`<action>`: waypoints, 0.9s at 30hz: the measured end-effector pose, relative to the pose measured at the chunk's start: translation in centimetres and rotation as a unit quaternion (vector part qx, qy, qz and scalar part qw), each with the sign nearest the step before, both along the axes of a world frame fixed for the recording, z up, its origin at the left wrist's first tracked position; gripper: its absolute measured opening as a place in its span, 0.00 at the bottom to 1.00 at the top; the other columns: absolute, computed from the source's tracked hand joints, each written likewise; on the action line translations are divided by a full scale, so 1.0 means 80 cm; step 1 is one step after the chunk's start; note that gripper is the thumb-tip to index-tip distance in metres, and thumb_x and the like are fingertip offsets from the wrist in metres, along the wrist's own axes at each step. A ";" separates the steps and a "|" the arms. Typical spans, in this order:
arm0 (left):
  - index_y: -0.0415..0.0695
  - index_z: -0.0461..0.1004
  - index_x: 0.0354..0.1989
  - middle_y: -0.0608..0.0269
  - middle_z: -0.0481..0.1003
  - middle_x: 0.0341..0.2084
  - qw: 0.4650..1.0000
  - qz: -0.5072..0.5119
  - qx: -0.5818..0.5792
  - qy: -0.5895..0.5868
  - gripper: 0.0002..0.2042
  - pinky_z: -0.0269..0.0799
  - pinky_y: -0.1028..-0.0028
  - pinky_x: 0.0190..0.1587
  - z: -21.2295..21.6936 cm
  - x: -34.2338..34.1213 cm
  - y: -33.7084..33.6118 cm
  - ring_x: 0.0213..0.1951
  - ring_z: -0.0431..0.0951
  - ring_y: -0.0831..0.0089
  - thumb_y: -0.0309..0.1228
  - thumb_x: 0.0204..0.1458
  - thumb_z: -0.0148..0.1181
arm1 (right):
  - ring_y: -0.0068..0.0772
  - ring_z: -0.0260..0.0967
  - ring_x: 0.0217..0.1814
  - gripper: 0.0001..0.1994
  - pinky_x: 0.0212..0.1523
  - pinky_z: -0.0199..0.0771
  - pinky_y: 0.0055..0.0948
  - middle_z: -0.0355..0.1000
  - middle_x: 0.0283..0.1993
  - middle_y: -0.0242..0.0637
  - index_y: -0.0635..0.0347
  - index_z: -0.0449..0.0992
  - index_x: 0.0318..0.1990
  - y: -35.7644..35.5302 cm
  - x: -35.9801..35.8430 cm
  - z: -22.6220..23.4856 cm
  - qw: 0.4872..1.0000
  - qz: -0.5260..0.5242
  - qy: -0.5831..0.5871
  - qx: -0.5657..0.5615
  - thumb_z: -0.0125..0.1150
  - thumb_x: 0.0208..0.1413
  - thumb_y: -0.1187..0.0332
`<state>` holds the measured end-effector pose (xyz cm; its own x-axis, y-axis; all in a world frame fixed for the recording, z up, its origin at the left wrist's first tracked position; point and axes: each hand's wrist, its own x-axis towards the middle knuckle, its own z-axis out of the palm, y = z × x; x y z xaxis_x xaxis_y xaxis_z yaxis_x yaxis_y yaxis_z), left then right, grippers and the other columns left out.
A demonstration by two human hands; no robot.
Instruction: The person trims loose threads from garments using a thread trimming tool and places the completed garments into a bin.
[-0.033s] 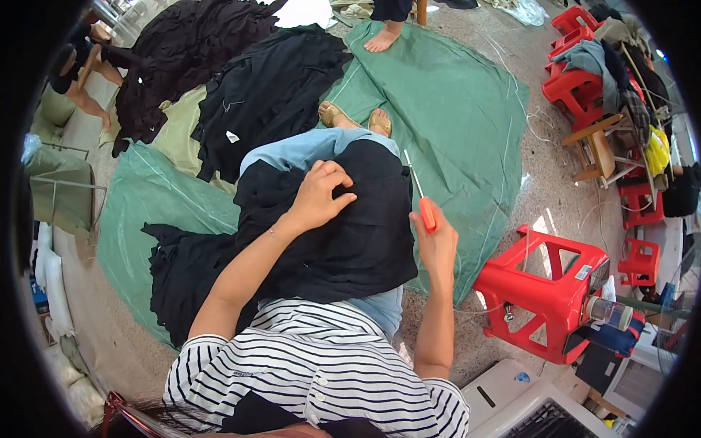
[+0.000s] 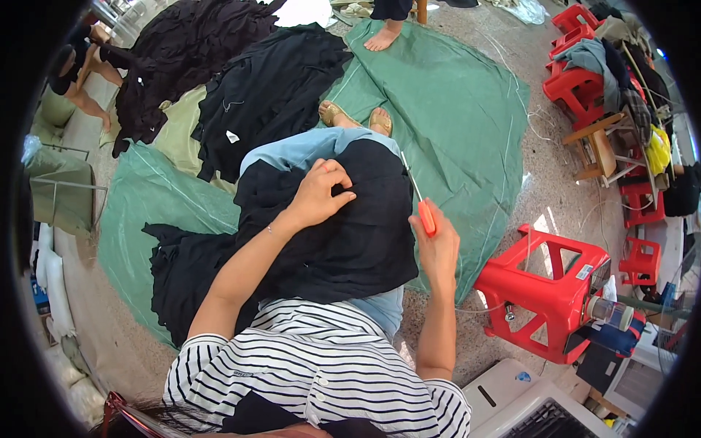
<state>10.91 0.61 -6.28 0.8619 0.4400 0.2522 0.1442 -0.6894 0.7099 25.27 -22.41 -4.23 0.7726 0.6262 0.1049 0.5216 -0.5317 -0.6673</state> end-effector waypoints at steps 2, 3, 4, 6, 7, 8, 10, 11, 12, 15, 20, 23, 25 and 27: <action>0.39 0.78 0.30 0.63 0.77 0.23 0.973 -0.067 -0.210 0.074 0.09 0.71 0.70 0.35 0.010 0.008 0.018 0.29 0.77 0.70 0.30 0.47 0.70 | 0.48 0.76 0.45 0.26 0.42 0.74 0.43 0.74 0.42 0.47 0.56 0.74 0.58 -0.009 -0.021 0.045 0.996 0.008 -0.017 -0.090 0.70 0.53 0.57; 0.38 0.78 0.30 0.67 0.77 0.22 0.942 -0.104 -0.302 0.104 0.09 0.69 0.74 0.33 0.010 0.015 0.028 0.27 0.74 0.78 0.30 0.49 0.69 | 0.51 0.76 0.43 0.26 0.39 0.74 0.43 0.72 0.43 0.47 0.55 0.75 0.57 -0.016 -0.033 0.058 0.995 0.019 -0.047 -0.081 0.71 0.51 0.56; 0.37 0.77 0.31 0.71 0.76 0.22 0.901 -0.137 -0.391 0.131 0.09 0.66 0.78 0.30 0.015 0.021 0.037 0.26 0.72 0.85 0.31 0.51 0.69 | 0.51 0.76 0.42 0.25 0.37 0.74 0.43 0.73 0.43 0.46 0.55 0.76 0.55 -0.023 -0.043 0.066 0.996 0.028 -0.033 -0.077 0.71 0.51 0.56; 0.37 0.79 0.28 0.74 0.75 0.21 0.875 -0.110 -0.442 0.165 0.08 0.64 0.81 0.29 0.021 0.032 0.042 0.25 0.70 0.88 0.29 0.51 0.69 | 0.53 0.76 0.37 0.20 0.33 0.74 0.43 0.75 0.39 0.44 0.56 0.77 0.48 -0.038 -0.062 0.066 0.998 0.046 -0.025 -0.046 0.71 0.51 0.56; 0.38 0.80 0.27 0.73 0.75 0.21 0.864 -0.088 -0.460 0.183 0.07 0.63 0.81 0.29 0.024 0.038 0.043 0.24 0.70 0.87 0.29 0.50 0.69 | 0.53 0.75 0.35 0.19 0.32 0.73 0.43 0.75 0.37 0.43 0.55 0.77 0.46 -0.044 -0.073 0.069 0.996 0.055 -0.015 -0.067 0.70 0.52 0.56; 0.40 0.81 0.24 0.73 0.75 0.20 0.840 -0.061 -0.495 0.214 0.06 0.62 0.81 0.27 0.030 0.039 0.043 0.22 0.69 0.86 0.29 0.49 0.69 | 0.53 0.75 0.33 0.17 0.30 0.73 0.44 0.76 0.35 0.43 0.54 0.77 0.45 -0.047 -0.084 0.075 0.994 0.064 -0.005 -0.087 0.70 0.52 0.56; 0.40 0.81 0.23 0.72 0.74 0.19 0.832 -0.042 -0.513 0.207 0.06 0.62 0.81 0.26 0.023 0.037 0.040 0.21 0.69 0.85 0.28 0.48 0.69 | 0.53 0.74 0.28 0.15 0.27 0.71 0.44 0.76 0.31 0.42 0.54 0.76 0.41 -0.045 -0.099 0.083 0.992 0.066 -0.011 -0.105 0.69 0.54 0.56; 0.41 0.81 0.23 0.71 0.74 0.18 0.824 -0.022 -0.531 0.199 0.06 0.61 0.80 0.25 0.019 0.036 0.038 0.21 0.68 0.84 0.28 0.47 0.69 | 0.53 0.75 0.29 0.15 0.28 0.71 0.43 0.76 0.30 0.43 0.56 0.77 0.40 -0.043 -0.102 0.082 0.992 0.051 0.011 -0.111 0.69 0.54 0.57; 0.41 0.81 0.23 0.71 0.74 0.18 0.824 -0.022 -0.530 0.200 0.06 0.61 0.80 0.25 0.015 0.035 0.038 0.21 0.68 0.84 0.28 0.47 0.69 | 0.53 0.75 0.30 0.14 0.29 0.72 0.41 0.76 0.29 0.45 0.58 0.77 0.39 -0.043 -0.105 0.082 0.992 0.037 0.033 -0.116 0.69 0.54 0.58; 0.41 0.81 0.21 0.70 0.74 0.17 0.843 0.014 -0.511 0.170 0.06 0.60 0.81 0.25 0.008 0.033 0.035 0.20 0.68 0.84 0.27 0.47 0.69 | 0.54 0.74 0.28 0.14 0.28 0.71 0.42 0.76 0.27 0.45 0.58 0.77 0.38 -0.039 -0.106 0.082 0.993 0.036 0.031 -0.108 0.69 0.54 0.57; 0.41 0.81 0.21 0.71 0.74 0.17 0.849 0.015 -0.507 0.150 0.06 0.58 0.81 0.25 0.003 0.033 0.027 0.21 0.67 0.85 0.27 0.47 0.68 | 0.54 0.74 0.28 0.14 0.28 0.70 0.43 0.75 0.27 0.47 0.58 0.77 0.37 -0.039 -0.104 0.076 0.992 0.042 0.034 -0.115 0.69 0.55 0.57; 0.40 0.81 0.26 0.71 0.76 0.21 0.851 0.010 -0.503 0.153 0.07 0.58 0.82 0.26 -0.003 0.034 0.025 0.22 0.67 0.86 0.30 0.50 0.69 | 0.55 0.75 0.29 0.13 0.28 0.71 0.44 0.75 0.27 0.48 0.58 0.77 0.38 -0.041 -0.103 0.074 0.994 0.026 0.022 -0.103 0.68 0.55 0.58; 0.39 0.81 0.31 0.70 0.76 0.23 0.852 -0.006 -0.499 0.158 0.08 0.60 0.82 0.27 0.029 0.044 0.013 0.24 0.69 0.86 0.32 0.51 0.69 | 0.56 0.75 0.30 0.14 0.28 0.71 0.44 0.76 0.28 0.48 0.57 0.77 0.39 -0.046 -0.095 0.071 0.996 -0.011 0.000 -0.089 0.68 0.56 0.57; 0.36 0.79 0.41 0.69 0.77 0.27 0.850 -0.056 -0.512 0.111 0.13 0.67 0.82 0.32 0.033 0.056 0.001 0.30 0.73 0.86 0.33 0.53 0.70 | 0.57 0.75 0.30 0.14 0.29 0.71 0.46 0.75 0.28 0.50 0.56 0.78 0.41 -0.052 -0.081 0.068 0.994 -0.048 -0.010 -0.095 0.67 0.56 0.57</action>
<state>15.36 0.66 -3.63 0.8888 0.2425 -0.3888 0.3279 0.2562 0.9093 18.79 -26.54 1.19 0.8291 0.5591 0.0084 0.4744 -0.6954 -0.5398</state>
